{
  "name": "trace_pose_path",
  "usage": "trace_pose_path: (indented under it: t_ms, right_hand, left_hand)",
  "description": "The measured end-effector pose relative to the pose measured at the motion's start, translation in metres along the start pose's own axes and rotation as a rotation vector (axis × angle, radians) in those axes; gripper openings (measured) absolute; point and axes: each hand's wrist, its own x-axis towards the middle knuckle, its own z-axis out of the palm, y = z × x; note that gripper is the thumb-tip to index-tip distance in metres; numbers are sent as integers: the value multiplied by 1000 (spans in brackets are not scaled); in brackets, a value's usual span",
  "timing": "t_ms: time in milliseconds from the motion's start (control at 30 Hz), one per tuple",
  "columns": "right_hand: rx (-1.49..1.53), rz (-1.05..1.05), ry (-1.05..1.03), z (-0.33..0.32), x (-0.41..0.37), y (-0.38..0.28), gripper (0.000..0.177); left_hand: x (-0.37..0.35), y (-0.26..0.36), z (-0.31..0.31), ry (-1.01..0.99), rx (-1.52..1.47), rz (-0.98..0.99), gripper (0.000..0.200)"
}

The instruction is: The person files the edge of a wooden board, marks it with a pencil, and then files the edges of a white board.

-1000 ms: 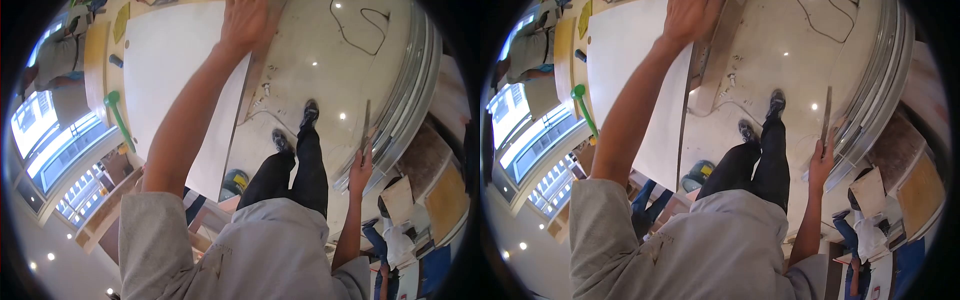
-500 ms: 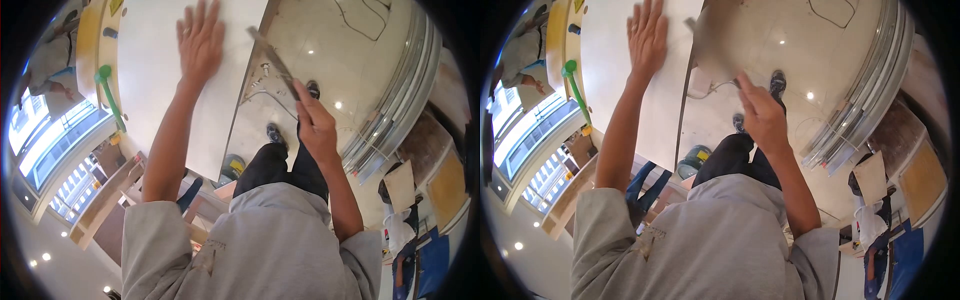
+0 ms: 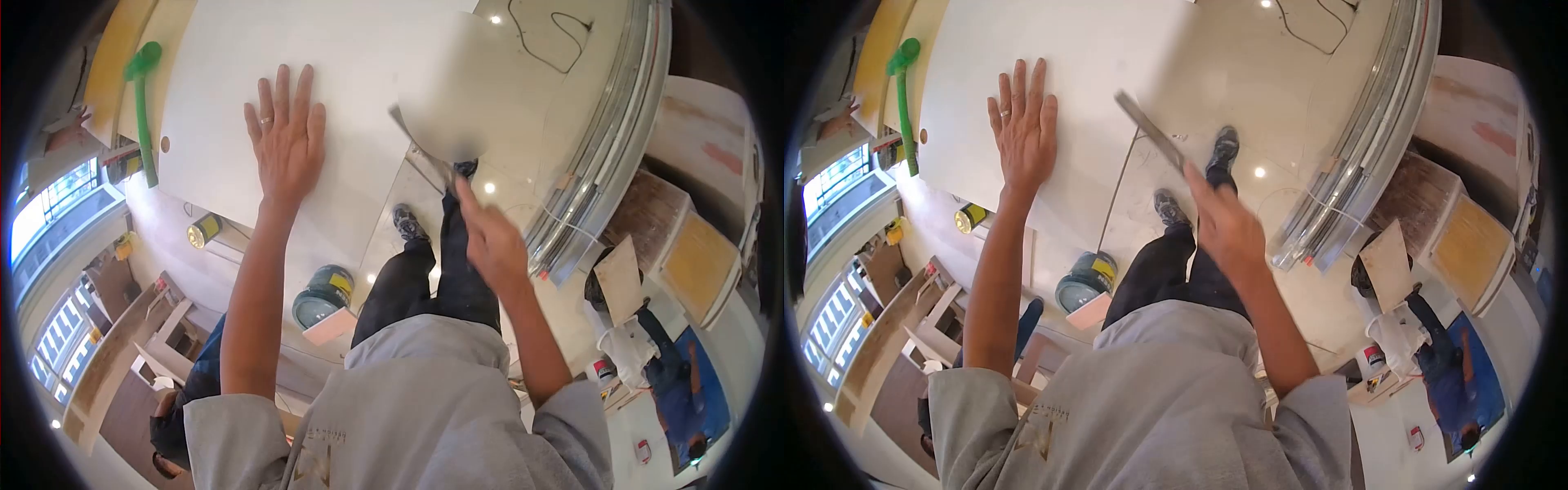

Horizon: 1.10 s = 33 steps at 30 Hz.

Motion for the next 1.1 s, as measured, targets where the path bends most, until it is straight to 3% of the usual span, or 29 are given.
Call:
trace_pose_path:
  t_ms: [133, 233, 467, 567, 667, 733, 800, 967, 1100]
  right_hand:
    - [73, -72, 115, 4, 113, -15, 54]
    - [65, 24, 91, -7, 142, -28, 54]
    - [-29, 44, -111, 9, -29, -25, 67]
    - [-1, 16, 24, 18, 8, -12, 64]
    - [122, -71, 169, 15, 103, -9, 57]
    - [105, -7, 132, 6, 124, -22, 55]
    - [55, 16, 117, 3, 115, -22, 54]
    - [1, 44, -22, 15, -8, -30, 55]
    - [-28, -35, 85, 17, 61, -19, 57]
  left_hand:
    - [-2, -2, 1, 20, 1, 11, 58]
    - [-3, -3, 3, 41, 24, 30, 58]
    - [-1, -1, 3, 33, 22, 11, 58]
    - [-4, -1, 3, 14, 33, 10, 58]
    - [-1, -1, 1, 17, 24, 4, 58]
    - [-4, 0, 0, 11, 1, 7, 58]
    - [-4, 1, 2, 4, 19, -3, 59]
    - [-3, 1, 1, 6, 33, -11, 59]
    - [0, 4, 0, 6, 29, -5, 58]
